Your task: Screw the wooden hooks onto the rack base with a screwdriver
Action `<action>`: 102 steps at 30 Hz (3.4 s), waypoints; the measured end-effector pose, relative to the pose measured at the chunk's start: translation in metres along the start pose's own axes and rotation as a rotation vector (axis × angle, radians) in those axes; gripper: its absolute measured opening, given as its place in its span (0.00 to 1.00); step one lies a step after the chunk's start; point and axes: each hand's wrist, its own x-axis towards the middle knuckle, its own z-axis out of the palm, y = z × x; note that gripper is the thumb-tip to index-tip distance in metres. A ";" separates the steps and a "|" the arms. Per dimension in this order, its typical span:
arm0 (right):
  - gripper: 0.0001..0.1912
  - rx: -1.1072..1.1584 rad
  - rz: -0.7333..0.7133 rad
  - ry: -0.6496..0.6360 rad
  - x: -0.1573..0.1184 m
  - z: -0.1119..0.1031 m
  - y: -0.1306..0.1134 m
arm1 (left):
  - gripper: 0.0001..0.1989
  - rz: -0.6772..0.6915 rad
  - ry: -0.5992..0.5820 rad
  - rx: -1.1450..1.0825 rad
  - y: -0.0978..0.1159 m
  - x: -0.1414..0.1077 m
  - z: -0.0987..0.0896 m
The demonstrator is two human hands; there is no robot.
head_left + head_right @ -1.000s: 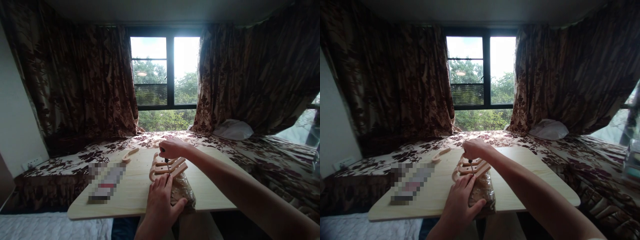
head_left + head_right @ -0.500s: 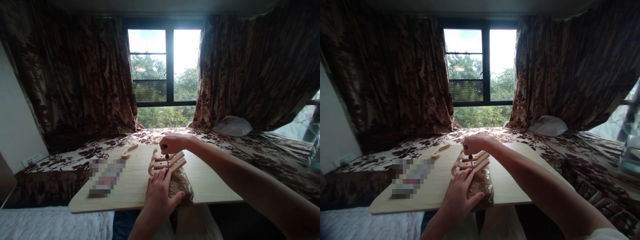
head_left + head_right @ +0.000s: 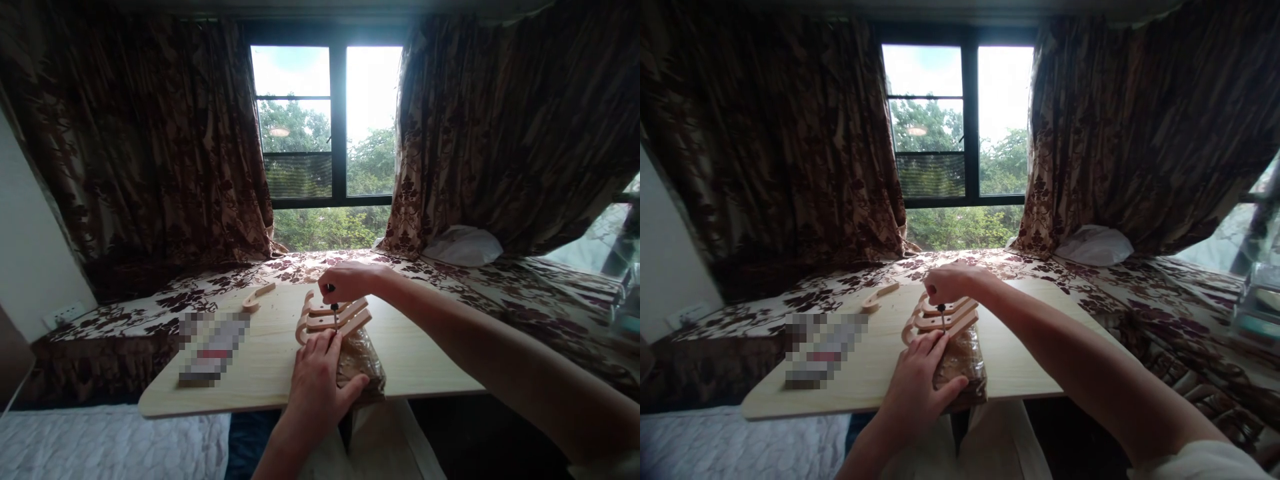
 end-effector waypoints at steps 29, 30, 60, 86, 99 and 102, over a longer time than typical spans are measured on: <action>0.14 -0.002 0.029 0.010 0.002 0.000 0.002 | 0.34 0.013 0.011 0.007 -0.002 0.001 0.001; 0.14 0.000 0.035 0.008 0.003 0.002 0.003 | 0.35 0.012 0.010 0.007 -0.001 0.001 0.001; 0.14 0.005 0.042 0.020 0.009 0.001 0.006 | 0.34 0.006 0.010 0.006 -0.001 -0.001 0.004; 0.14 0.049 0.003 0.046 0.006 -0.001 -0.003 | 0.34 0.017 0.011 -0.010 -0.003 0.000 0.003; 0.15 0.021 0.115 0.057 0.000 0.009 0.007 | 0.34 -0.008 0.008 -0.020 0.000 0.001 0.002; 0.14 0.008 0.059 0.029 -0.002 0.002 0.002 | 0.33 -0.003 0.010 -0.021 -0.001 0.001 0.001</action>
